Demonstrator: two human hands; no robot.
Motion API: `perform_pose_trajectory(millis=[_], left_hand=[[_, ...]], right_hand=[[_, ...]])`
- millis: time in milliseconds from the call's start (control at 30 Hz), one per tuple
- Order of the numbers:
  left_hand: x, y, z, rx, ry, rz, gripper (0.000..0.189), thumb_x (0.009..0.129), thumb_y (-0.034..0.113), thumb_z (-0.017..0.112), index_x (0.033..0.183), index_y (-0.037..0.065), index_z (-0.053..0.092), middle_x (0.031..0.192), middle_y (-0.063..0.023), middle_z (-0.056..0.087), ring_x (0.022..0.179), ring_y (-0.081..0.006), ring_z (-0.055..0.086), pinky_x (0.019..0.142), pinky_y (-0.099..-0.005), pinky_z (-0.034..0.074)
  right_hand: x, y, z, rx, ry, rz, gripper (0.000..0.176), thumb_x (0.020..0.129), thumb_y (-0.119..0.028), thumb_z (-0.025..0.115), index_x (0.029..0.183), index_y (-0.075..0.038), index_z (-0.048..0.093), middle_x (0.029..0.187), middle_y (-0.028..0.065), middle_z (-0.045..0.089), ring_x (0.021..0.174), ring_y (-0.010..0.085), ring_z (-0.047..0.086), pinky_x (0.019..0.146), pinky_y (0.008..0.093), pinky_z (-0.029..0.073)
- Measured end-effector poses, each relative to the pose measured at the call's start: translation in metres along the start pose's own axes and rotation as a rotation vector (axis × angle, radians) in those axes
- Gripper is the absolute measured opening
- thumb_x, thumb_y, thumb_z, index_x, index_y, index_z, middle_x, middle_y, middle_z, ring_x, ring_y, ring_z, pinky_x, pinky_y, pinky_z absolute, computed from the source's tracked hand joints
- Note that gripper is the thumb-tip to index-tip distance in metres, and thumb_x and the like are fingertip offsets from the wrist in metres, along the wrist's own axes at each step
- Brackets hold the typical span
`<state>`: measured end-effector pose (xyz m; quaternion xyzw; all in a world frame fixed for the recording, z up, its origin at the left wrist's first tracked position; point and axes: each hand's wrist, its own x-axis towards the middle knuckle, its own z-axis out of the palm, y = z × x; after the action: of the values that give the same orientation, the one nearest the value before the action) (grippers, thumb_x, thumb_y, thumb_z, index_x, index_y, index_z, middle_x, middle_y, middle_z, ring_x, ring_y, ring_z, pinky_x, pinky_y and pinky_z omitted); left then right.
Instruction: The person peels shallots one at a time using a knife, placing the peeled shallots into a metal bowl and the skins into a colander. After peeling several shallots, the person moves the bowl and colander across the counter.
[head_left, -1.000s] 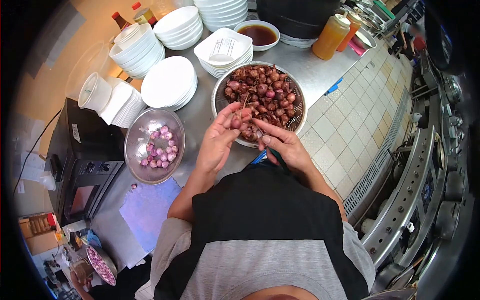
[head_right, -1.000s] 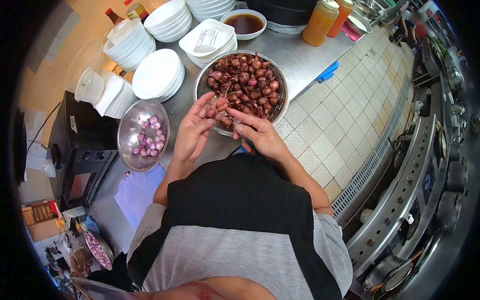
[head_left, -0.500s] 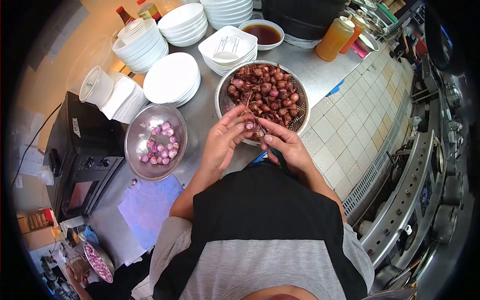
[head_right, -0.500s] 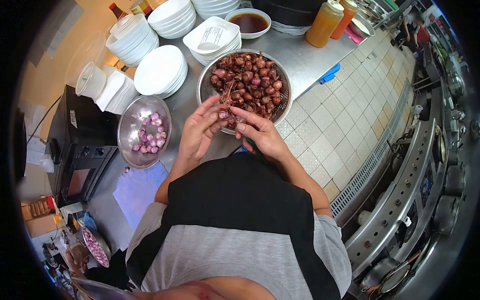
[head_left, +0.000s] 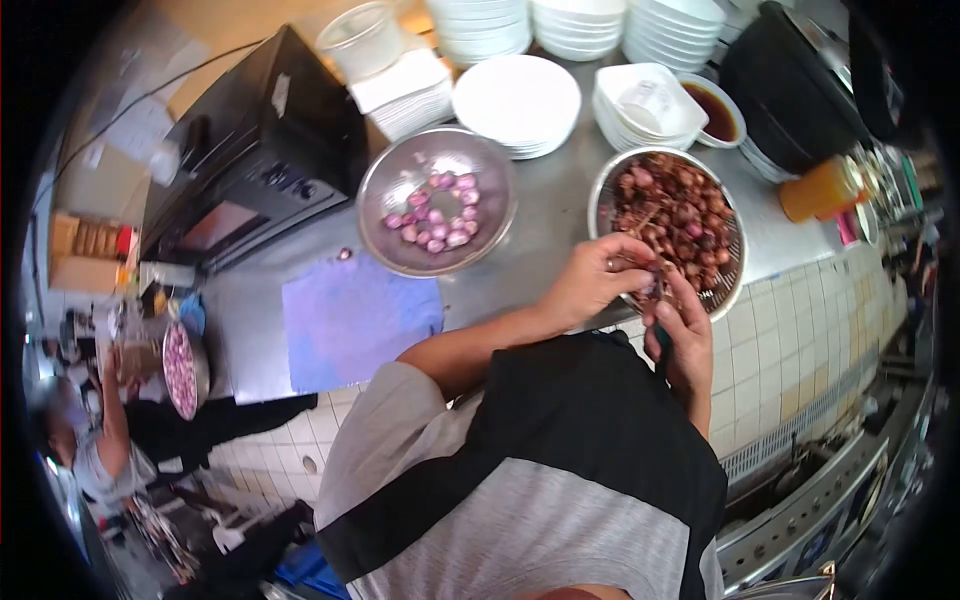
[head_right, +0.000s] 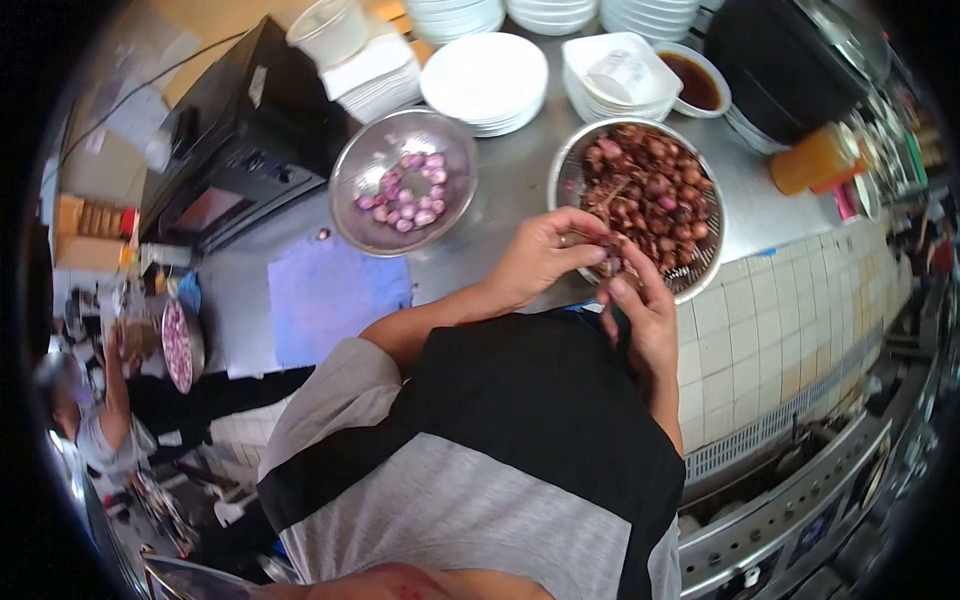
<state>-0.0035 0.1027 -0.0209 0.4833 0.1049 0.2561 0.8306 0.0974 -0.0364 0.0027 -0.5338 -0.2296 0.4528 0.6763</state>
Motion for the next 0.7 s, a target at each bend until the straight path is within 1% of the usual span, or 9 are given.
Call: perform_pose_trajectory(millis=[33,100,200,267,333,367,433,667,700], left_hand=[[-0.0004,0.0007,-0.0005,0.001,0.026,0.014,0.024,0.083,-0.001,0.062,0.107,-0.001,0.057,0.097,-0.0067,0.062,0.091,-0.0134,0.060,0.082,-0.0266,0.049],[-0.0016,0.0017,-0.0012,0.028,-0.012,-0.009,0.022,0.084,0.001,0.063,0.105,-0.001,0.057,0.096,-0.0070,0.062,0.092,-0.0132,0.060,0.081,-0.0263,0.049],[-0.0013,0.0042,-0.0019,0.010,-0.004,-0.025,0.022,0.084,0.003,0.064,0.104,-0.002,0.058,0.097,-0.0075,0.062,0.091,-0.0136,0.060,0.080,-0.0261,0.049],[-0.0026,0.0069,-0.0037,0.084,0.005,-0.026,0.021,0.084,0.003,0.064,0.104,-0.003,0.059,0.096,-0.0081,0.063,0.090,-0.0139,0.061,0.080,-0.0262,0.050],[-0.0006,0.0067,-0.0023,0.183,-0.005,0.031,0.022,0.084,0.004,0.064,0.104,-0.004,0.060,0.096,-0.0099,0.064,0.088,-0.0151,0.062,0.080,-0.0270,0.050],[-0.0013,0.0075,-0.0022,0.175,0.001,-0.014,0.022,0.084,0.005,0.064,0.103,-0.004,0.060,0.095,-0.0108,0.065,0.087,-0.0157,0.062,0.079,-0.0276,0.050],[0.0008,0.0081,-0.0027,0.094,-0.015,-0.099,0.022,0.083,0.003,0.063,0.104,-0.005,0.060,0.095,-0.0114,0.065,0.087,-0.0161,0.063,0.080,-0.0278,0.051],[0.0062,0.0001,-0.0043,-0.066,-0.060,-0.134,0.024,0.086,0.003,0.061,0.108,-0.005,0.059,0.099,-0.0133,0.065,0.086,-0.0174,0.064,0.079,-0.0277,0.052],[0.0073,-0.0009,-0.0052,-0.162,-0.075,-0.175,0.024,0.086,0.003,0.060,0.108,-0.005,0.059,0.099,-0.0136,0.064,0.085,-0.0178,0.064,0.079,-0.0276,0.053]], right_hand=[[0.0008,0.0001,-0.0035,0.033,-0.008,0.011,0.046,0.088,-0.008,0.056,0.132,-0.004,0.044,0.081,0.0087,0.055,0.061,0.0113,0.051,0.041,0.0204,0.038],[-0.0006,-0.0017,-0.0062,0.084,-0.024,0.029,0.040,0.089,-0.008,0.056,0.128,-0.004,0.049,0.080,0.0086,0.055,0.059,0.0113,0.049,0.040,0.0206,0.037],[0.0016,0.0004,-0.0091,0.082,-0.052,0.020,0.040,0.089,-0.008,0.054,0.128,-0.003,0.049,0.081,0.0084,0.055,0.058,0.0109,0.049,0.041,0.0206,0.037],[0.0023,0.0044,-0.0030,-0.002,0.037,-0.040,0.039,0.089,-0.008,0.053,0.128,-0.002,0.049,0.081,0.0080,0.055,0.057,0.0106,0.048,0.041,0.0207,0.037],[0.0038,0.0009,-0.0020,-0.048,0.059,0.010,0.040,0.089,-0.009,0.055,0.127,-0.001,0.048,0.081,0.0071,0.056,0.056,0.0102,0.048,0.043,0.0208,0.037],[0.0040,-0.0002,-0.0062,-0.024,0.028,0.056,0.039,0.089,-0.010,0.055,0.127,-0.002,0.048,0.080,0.0065,0.055,0.054,0.0104,0.048,0.043,0.0211,0.037],[0.0050,-0.0005,-0.0070,0.014,0.028,0.068,0.037,0.089,-0.010,0.055,0.125,-0.002,0.049,0.078,0.0061,0.055,0.050,0.0107,0.046,0.042,0.0214,0.036],[0.0014,-0.0021,-0.0106,0.191,0.015,0.086,0.031,0.091,-0.013,0.055,0.121,-0.006,0.051,0.076,0.0064,0.054,0.047,0.0105,0.045,0.039,0.0217,0.034],[0.0008,-0.0036,-0.0109,0.234,-0.001,0.117,0.031,0.091,-0.014,0.054,0.121,-0.007,0.051,0.076,0.0062,0.054,0.047,0.0100,0.044,0.039,0.0216,0.034]])
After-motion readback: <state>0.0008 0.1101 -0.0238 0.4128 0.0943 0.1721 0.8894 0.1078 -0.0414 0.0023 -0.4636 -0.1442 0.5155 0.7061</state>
